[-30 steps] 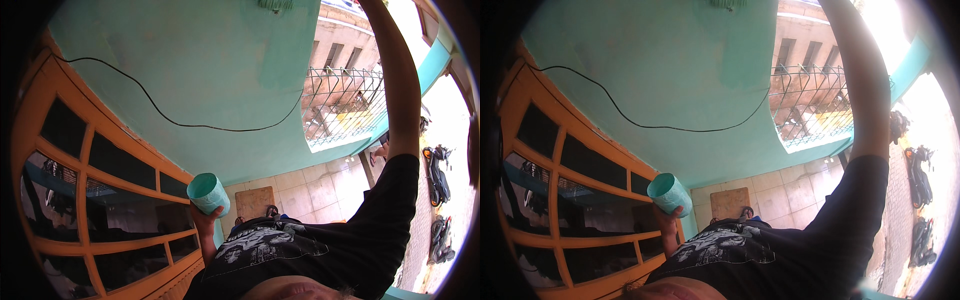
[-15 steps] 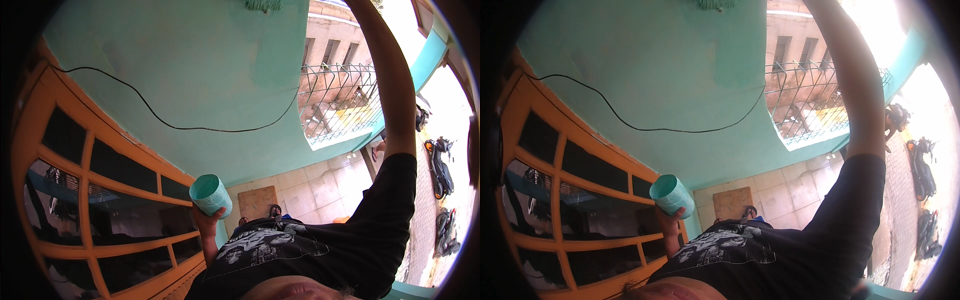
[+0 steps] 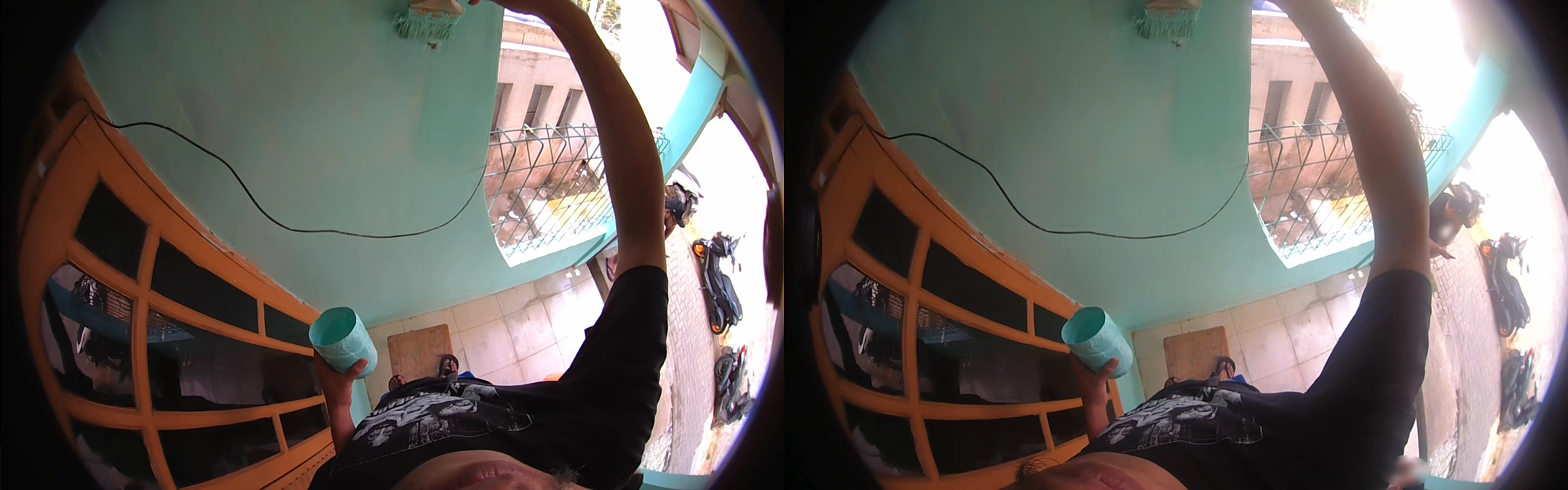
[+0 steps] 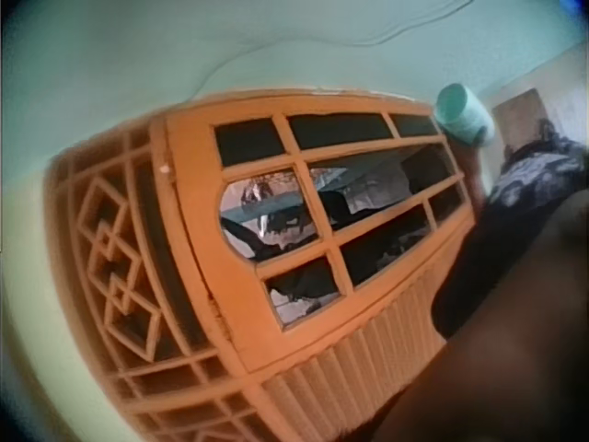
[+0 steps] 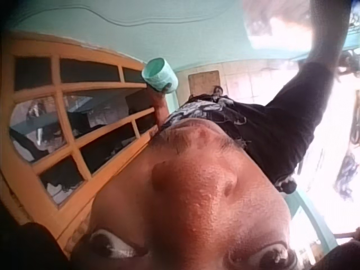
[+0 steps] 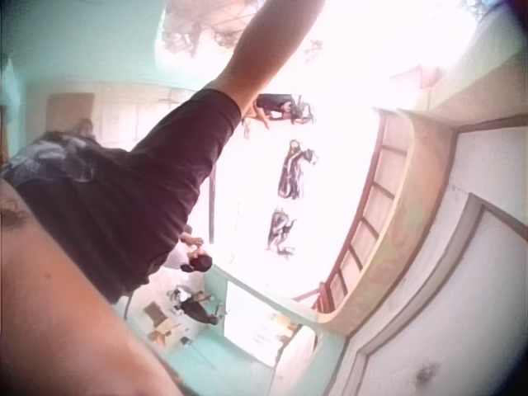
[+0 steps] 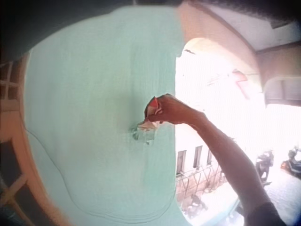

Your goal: The person paints a ceiling with a brush, repeatedly dipping the brush into a small container of green paint and applying it to the ceiling surface. The person holds the container in one hand and the brush in the other, working in a covered outdoor area.

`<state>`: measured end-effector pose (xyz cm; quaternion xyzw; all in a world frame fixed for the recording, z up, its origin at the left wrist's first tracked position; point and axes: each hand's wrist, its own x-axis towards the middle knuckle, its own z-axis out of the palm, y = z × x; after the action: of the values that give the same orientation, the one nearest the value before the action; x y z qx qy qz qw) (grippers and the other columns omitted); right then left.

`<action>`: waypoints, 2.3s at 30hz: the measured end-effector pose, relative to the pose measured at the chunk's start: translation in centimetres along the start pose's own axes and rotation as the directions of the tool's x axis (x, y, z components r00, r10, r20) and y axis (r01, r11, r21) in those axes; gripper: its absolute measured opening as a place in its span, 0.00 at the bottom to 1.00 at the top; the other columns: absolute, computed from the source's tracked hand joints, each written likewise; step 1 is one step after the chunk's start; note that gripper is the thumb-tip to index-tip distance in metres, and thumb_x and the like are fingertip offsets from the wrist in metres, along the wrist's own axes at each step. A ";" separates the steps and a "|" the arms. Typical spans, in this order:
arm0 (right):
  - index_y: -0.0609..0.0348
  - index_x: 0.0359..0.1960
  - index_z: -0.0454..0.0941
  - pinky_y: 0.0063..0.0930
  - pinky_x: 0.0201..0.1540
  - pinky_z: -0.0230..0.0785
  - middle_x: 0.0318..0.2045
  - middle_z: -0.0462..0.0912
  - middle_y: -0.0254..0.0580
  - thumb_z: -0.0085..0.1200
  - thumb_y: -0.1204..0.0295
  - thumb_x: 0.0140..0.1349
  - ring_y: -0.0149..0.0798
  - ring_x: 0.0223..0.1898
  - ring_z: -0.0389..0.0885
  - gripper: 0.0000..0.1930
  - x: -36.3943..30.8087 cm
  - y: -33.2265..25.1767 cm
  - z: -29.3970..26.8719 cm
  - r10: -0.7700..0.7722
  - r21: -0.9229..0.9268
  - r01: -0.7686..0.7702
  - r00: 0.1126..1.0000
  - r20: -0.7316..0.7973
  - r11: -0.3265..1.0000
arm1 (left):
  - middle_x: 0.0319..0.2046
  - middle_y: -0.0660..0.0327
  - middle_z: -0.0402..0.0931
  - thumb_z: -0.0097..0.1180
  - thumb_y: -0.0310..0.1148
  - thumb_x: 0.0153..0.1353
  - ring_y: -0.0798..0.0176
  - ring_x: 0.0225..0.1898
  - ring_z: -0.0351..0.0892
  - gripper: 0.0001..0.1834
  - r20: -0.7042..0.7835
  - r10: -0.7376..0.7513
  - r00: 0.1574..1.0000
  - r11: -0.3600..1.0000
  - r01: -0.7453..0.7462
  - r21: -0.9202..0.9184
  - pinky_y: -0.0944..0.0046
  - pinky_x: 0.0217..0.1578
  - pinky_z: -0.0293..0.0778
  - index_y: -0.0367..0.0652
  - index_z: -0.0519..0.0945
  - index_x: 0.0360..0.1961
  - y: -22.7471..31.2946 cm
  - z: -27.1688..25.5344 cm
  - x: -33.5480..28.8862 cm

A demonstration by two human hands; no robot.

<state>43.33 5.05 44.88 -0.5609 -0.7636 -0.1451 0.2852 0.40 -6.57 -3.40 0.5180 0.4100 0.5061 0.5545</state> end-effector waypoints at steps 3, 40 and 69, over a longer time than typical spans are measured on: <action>0.60 0.36 0.83 0.34 0.42 0.79 0.35 0.86 0.39 0.67 0.71 0.62 0.35 0.37 0.85 0.07 1.8 0.2 2.2 -0.202 -0.045 0.199 0.976 -0.078 0.979 | 0.56 0.56 0.74 0.83 0.41 0.38 0.56 0.57 0.76 0.55 -0.057 0.052 0.997 0.998 -0.049 0.043 0.52 0.59 0.72 0.41 0.65 0.67 -0.1 -1.3 -1.4; 0.47 0.56 0.83 0.34 0.48 0.82 0.50 0.87 0.40 0.62 0.68 0.67 0.45 0.45 0.89 0.16 -0.4 -3.3 -1.6 -0.398 -0.478 0.191 0.834 -0.383 0.858 | 0.52 0.55 0.77 0.82 0.44 0.39 0.55 0.53 0.79 0.48 0.041 0.074 0.996 0.996 -0.072 -0.049 0.53 0.54 0.77 0.40 0.70 0.61 1.4 -1.1 0.5; 0.50 0.53 0.84 0.35 0.47 0.81 0.44 0.89 0.44 0.61 0.67 0.68 0.47 0.43 0.89 0.13 10.5 -6.2 -7.0 -0.444 -0.540 0.133 0.743 -0.501 0.831 | 0.50 0.54 0.78 0.84 0.46 0.36 0.54 0.52 0.80 0.48 0.157 0.008 0.988 0.995 0.008 -0.099 0.52 0.53 0.78 0.40 0.71 0.57 -0.7 -1.8 2.2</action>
<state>37.28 7.33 57.34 -0.4062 -0.6514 -0.5414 0.3429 -0.97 -4.12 -4.15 0.5278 0.3394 0.4836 0.6102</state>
